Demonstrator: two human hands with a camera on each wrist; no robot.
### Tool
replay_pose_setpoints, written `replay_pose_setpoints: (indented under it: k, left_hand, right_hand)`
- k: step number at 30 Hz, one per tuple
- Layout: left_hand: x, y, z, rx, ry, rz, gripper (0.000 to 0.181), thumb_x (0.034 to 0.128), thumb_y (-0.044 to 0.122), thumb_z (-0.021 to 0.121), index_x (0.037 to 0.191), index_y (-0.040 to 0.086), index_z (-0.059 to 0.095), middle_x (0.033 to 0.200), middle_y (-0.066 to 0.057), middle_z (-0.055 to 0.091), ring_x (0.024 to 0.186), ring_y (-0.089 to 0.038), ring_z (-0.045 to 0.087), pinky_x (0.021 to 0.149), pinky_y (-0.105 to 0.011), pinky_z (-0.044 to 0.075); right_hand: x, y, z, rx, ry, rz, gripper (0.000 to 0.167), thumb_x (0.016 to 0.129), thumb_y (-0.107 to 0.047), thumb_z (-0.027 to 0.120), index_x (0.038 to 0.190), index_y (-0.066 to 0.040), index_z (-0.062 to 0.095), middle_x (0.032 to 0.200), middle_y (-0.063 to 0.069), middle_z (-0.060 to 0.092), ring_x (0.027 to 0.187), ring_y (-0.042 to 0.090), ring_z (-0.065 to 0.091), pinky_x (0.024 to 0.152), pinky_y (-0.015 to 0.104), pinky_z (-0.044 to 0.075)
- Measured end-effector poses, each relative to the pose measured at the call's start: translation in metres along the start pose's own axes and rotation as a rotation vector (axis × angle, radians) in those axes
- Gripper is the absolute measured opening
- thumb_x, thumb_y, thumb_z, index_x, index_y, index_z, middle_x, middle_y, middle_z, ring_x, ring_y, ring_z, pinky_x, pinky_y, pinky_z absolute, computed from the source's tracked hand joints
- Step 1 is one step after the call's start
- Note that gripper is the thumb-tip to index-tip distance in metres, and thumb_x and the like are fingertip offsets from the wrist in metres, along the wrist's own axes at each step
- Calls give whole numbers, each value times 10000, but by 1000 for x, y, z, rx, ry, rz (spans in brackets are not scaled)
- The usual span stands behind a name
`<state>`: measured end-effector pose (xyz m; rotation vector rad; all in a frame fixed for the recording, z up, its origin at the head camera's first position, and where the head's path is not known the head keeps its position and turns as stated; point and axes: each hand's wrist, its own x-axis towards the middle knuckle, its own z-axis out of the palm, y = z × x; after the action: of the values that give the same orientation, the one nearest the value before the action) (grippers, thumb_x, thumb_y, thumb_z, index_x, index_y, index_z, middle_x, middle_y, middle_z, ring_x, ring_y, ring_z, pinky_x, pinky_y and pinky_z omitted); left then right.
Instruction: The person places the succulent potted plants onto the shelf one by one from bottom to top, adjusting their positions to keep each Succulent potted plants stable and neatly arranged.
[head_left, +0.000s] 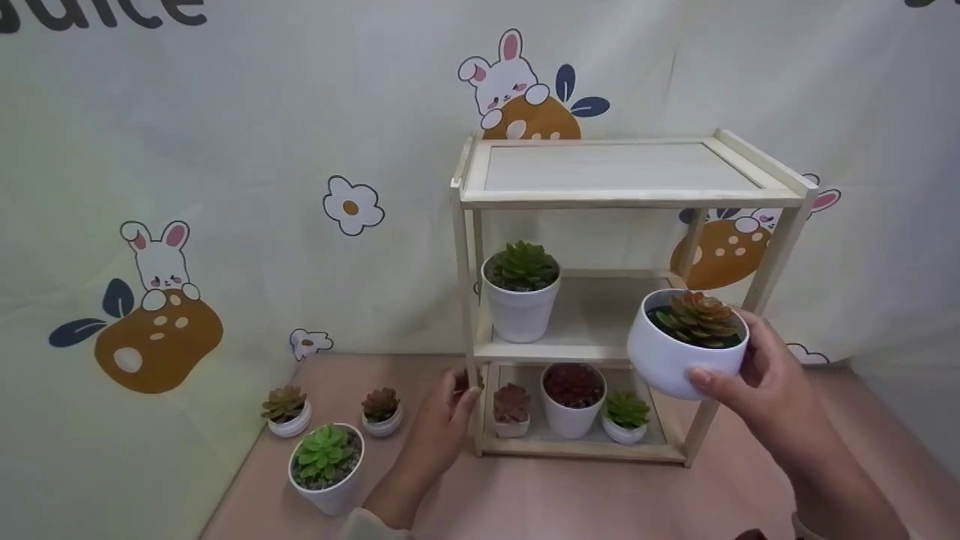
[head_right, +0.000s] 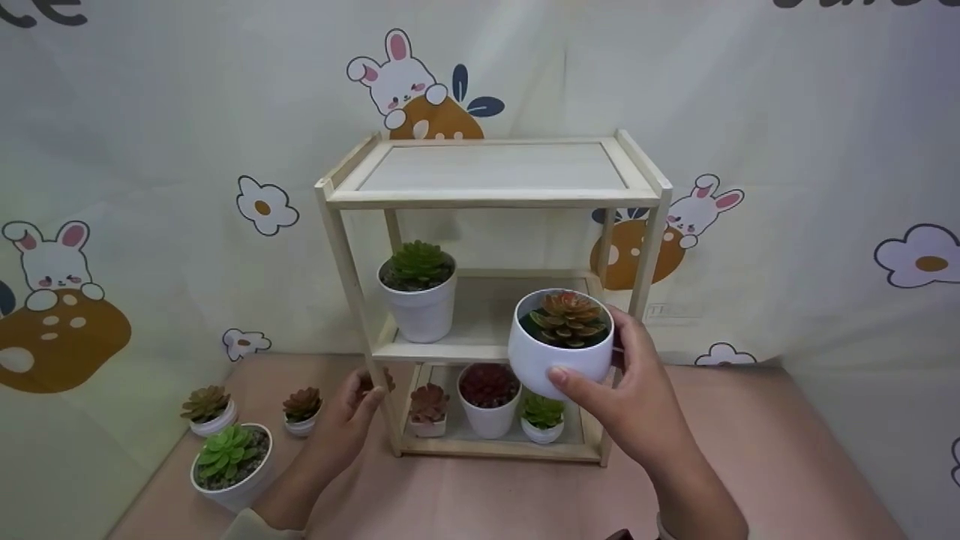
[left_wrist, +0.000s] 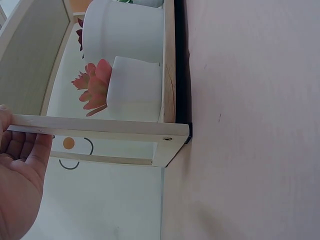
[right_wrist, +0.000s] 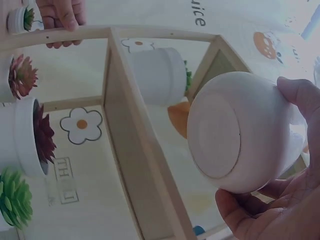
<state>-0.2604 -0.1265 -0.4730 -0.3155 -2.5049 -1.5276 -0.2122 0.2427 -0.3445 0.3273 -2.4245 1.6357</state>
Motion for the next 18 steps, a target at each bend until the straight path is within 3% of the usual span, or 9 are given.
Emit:
replay_pose_setpoints:
  k: [7,18]
  left_hand:
    - [0,0,0,-3,-7,24,486,1106,409,479,1460,77,495,1388,-140,628,1332,-309,595,1118,-530,512]
    - [1,0,-1,-29,-23,23,484,1111,388,475,1483,78,471,1406,-139,613,1352,-301,579,1142,-511,494]
  right_hand:
    - [9,-4,17,-47,-26,9,725,981,-257,717,1566,-110,316,1457,107,497,1256,133,550,946,104,504]
    - [21,-7,36,61,-49,31,813,957,-233,754,1553,-68,226,1470,150,442,1279,259,512,922,186,561]
